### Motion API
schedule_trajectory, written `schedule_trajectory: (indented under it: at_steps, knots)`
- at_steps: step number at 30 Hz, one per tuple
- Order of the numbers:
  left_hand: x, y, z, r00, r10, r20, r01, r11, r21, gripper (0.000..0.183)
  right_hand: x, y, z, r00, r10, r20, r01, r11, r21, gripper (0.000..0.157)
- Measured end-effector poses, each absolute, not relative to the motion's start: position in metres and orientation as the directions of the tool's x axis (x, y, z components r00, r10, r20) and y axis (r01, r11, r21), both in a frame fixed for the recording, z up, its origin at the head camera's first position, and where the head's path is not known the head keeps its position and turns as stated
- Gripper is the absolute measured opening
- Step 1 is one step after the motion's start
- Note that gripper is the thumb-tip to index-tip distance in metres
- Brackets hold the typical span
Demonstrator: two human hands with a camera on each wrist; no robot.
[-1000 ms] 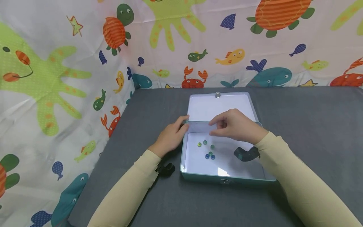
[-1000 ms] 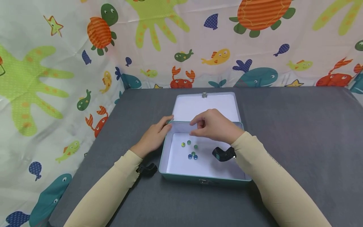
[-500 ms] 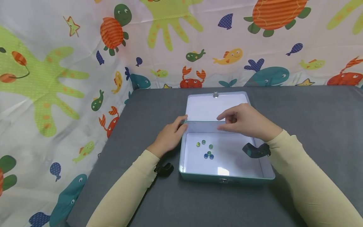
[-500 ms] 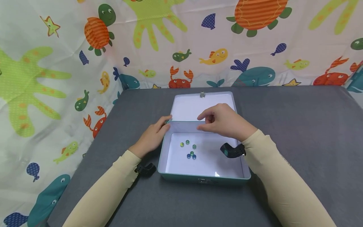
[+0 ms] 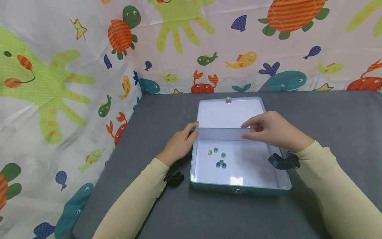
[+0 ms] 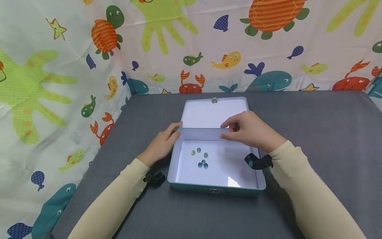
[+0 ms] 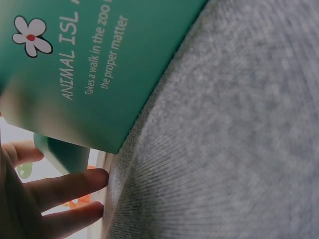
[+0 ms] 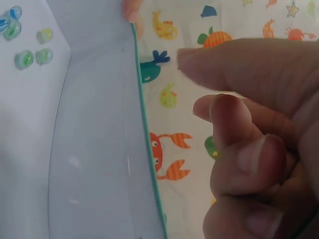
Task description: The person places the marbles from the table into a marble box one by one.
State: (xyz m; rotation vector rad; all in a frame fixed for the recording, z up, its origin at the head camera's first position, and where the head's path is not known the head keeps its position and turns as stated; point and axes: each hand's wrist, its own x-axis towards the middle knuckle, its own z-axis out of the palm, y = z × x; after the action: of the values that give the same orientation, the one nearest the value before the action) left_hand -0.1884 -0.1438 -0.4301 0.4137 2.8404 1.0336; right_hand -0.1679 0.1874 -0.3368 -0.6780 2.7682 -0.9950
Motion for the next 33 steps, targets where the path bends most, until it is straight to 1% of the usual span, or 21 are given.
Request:
schedule_trajectory:
  at_steps: [11,18,26,33]
  knots:
    - [-0.187,-0.143,-0.429,-0.959,0.283,0.002,0.219,0.738,0.639,0.056,-0.163,0.205,-0.341,-0.907,-0.421,0.015,-0.341,0.712,-0.614,0.032]
    - [-0.187,-0.143,-0.428,-0.960,0.281,-0.003,0.215,0.741,0.636,0.056,-0.160,0.219,-0.344,-0.923,-0.385,-0.024,-0.289,0.733,-0.615,0.028]
    - [-0.187,-0.141,-0.427,-0.959,0.283,0.004,0.221,0.739,0.637,0.056,-0.155,0.243,-0.349,-0.940,-0.340,-0.010,-0.265,0.751,-0.604,0.028]
    - [-0.189,-0.142,-0.432,-0.958,0.288,0.009,0.226,0.734,0.641,0.057,-0.153,0.256,-0.354,-0.942,-0.336,0.025,-0.282,0.744,-0.606,0.027]
